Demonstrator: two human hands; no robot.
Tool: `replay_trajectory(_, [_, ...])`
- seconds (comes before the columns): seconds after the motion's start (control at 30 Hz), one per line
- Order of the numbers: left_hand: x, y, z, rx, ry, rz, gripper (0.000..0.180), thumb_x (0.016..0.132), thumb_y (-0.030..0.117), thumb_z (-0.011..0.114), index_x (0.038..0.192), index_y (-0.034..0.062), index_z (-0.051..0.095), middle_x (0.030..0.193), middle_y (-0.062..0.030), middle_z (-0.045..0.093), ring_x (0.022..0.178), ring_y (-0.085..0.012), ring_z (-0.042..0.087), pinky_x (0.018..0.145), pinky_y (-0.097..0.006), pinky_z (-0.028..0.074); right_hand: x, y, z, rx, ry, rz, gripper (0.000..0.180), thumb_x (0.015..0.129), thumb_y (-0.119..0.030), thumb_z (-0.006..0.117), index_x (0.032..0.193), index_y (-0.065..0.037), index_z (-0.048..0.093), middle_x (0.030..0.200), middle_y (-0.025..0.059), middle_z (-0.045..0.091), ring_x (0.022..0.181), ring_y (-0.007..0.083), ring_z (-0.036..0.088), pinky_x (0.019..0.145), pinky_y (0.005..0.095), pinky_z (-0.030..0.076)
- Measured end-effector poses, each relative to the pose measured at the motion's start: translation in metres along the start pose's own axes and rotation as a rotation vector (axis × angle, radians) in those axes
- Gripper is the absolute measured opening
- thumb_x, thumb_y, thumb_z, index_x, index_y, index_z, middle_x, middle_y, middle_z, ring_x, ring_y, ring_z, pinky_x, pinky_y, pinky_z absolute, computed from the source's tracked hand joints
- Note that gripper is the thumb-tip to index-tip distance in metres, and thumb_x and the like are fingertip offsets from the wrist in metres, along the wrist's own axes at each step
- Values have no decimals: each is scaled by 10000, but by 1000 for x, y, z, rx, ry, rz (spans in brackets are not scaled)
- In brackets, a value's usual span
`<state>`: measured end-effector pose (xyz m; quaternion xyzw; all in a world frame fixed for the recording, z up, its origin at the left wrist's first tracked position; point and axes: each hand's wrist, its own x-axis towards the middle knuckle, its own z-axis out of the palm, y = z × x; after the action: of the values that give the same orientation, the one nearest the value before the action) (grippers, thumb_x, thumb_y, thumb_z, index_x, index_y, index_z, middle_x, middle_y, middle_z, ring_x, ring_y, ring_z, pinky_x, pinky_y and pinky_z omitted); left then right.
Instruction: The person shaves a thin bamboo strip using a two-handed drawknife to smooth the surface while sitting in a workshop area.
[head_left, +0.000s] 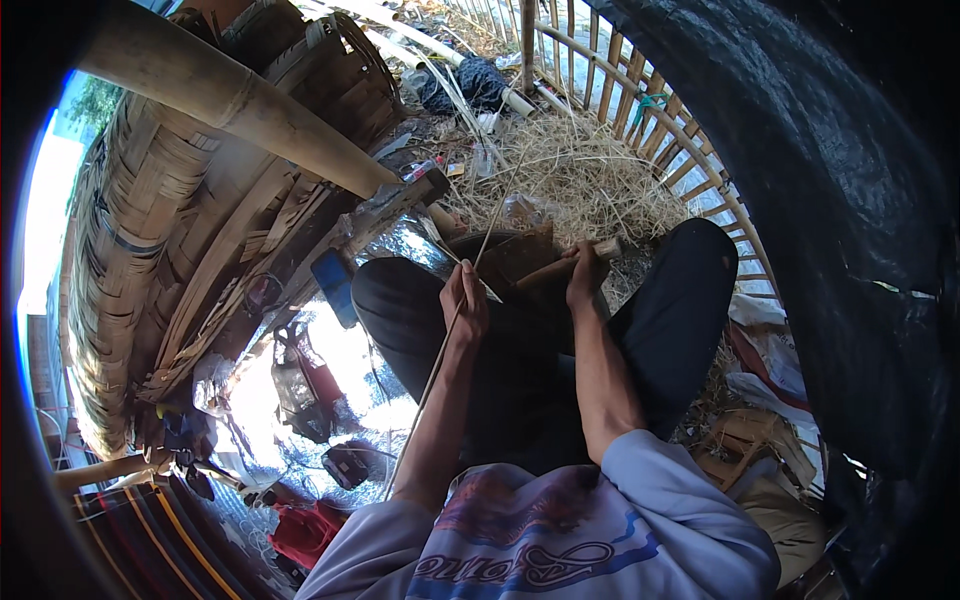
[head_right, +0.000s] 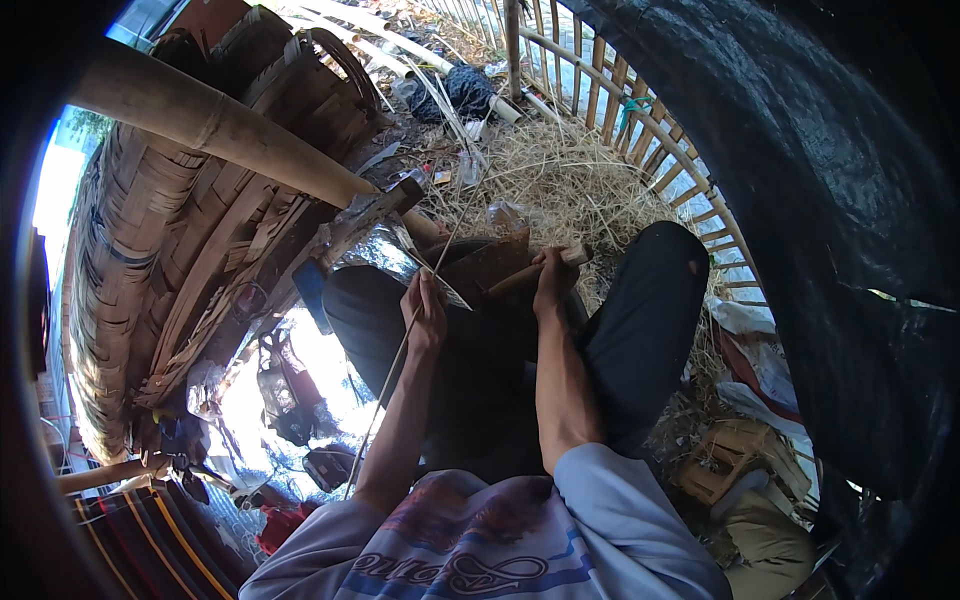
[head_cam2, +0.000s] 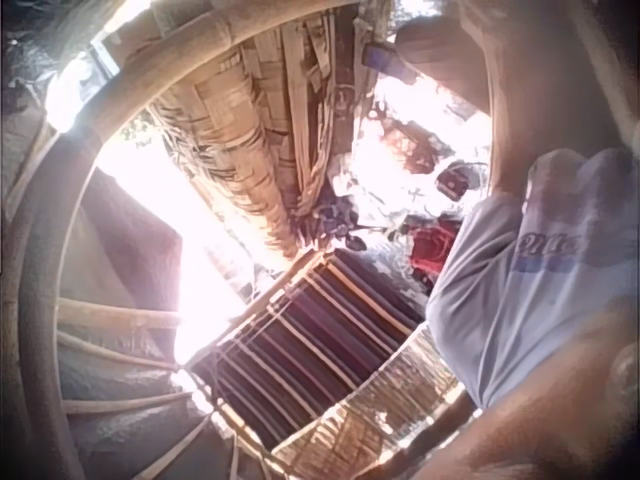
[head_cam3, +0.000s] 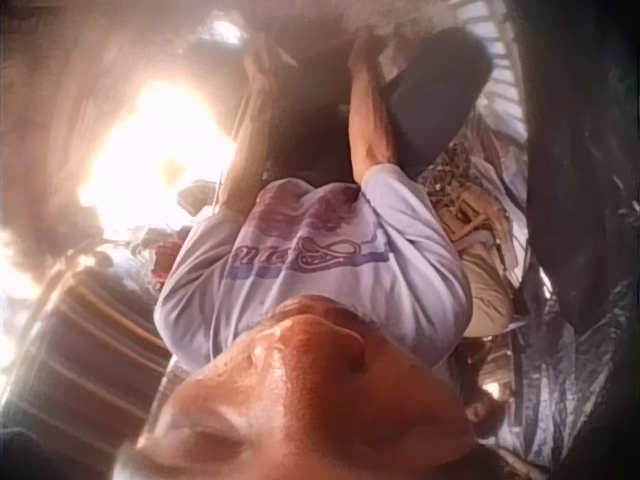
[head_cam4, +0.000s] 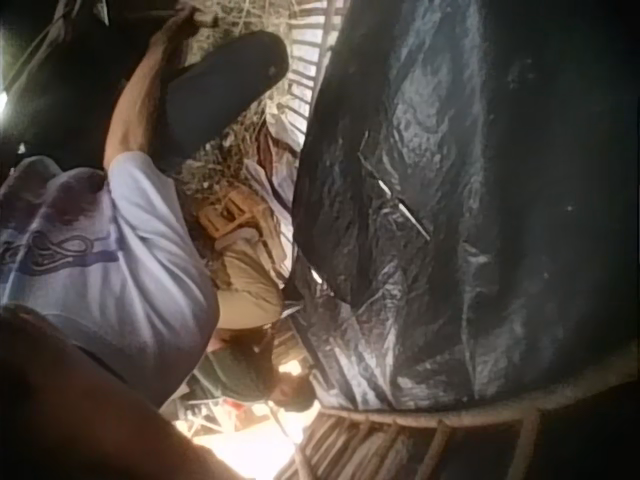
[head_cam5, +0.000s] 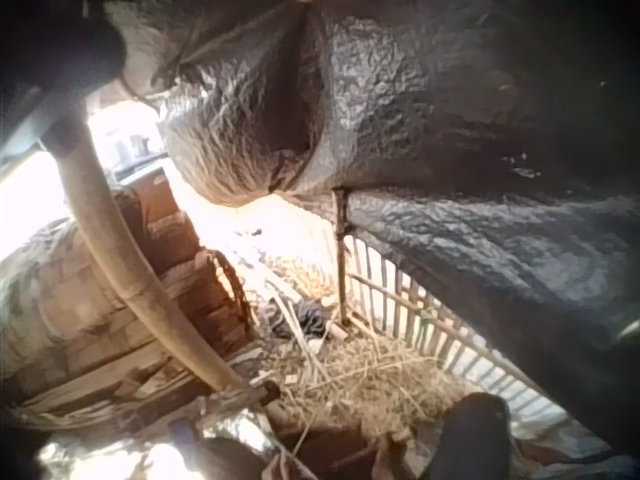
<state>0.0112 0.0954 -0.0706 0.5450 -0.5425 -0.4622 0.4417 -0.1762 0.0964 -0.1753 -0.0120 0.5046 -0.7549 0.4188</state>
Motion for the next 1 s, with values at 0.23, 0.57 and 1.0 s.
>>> replay_trajectory(0.23, [-1, 3, 2, -33, -3, -20, 430, 1018, 335, 390, 707, 40, 431, 573, 33, 369, 536, -49, 335, 479, -252, 286, 13, -40, 7, -334, 95, -591, 112, 828, -48, 638, 865, -45, 532, 882, 28, 554, 781, 161, 538, 719, 328, 454])
replay_trajectory(0.57, [1, 3, 0, 69, -32, -14, 446, 1018, 339, 387, 697, 30, 421, 573, 14, 372, 547, -68, 338, 491, -269, 301, -5, -2, 6, -175, -75, -138, 194, 801, -79, 652, 945, -58, 523, 896, 31, 555, 865, 168, 541, 778, 326, 436])
replay_trajectory(1.0, [-1, 5, 2, 38, -40, -31, 437, 1018, 333, 388, 709, 29, 439, 589, 12, 374, 564, -64, 348, 497, -264, 299, 15, -32, 6, -128, 166, -494, 130, 828, -45, 656, 852, -62, 530, 843, 19, 531, 783, 130, 508, 726, 306, 433])
